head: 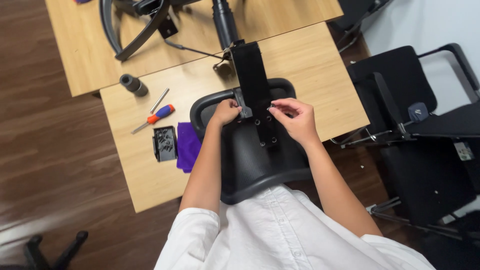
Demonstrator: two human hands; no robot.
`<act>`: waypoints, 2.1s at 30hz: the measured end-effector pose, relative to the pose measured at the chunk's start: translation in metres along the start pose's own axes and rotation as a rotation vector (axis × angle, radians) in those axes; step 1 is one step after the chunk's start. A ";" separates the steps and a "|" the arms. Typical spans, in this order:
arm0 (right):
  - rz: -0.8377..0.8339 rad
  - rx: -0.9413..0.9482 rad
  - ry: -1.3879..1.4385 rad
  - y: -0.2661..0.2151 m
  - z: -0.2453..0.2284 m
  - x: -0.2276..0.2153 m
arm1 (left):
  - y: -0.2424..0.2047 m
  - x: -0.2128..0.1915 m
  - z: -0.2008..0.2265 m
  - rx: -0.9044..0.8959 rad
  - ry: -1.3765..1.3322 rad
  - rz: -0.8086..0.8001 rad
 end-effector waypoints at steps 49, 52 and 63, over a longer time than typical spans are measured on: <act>-0.259 -0.349 -0.134 -0.023 0.005 0.009 | -0.180 0.050 0.046 0.369 0.111 0.102; -0.263 -0.352 -0.138 -0.022 0.004 0.011 | -0.180 0.050 0.049 0.441 0.072 0.074; -0.338 -0.530 -0.289 -0.014 -0.004 0.027 | -0.168 0.038 0.055 0.420 0.154 0.069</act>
Point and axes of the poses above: each hand's wrist, its own y-axis towards the middle knuckle, its own x-axis out of the palm, z = x × y, the point moved 7 cm from there along y, towards the middle knuckle, and after that the axes turned 11 degrees about -x, right-handed, at the moved point
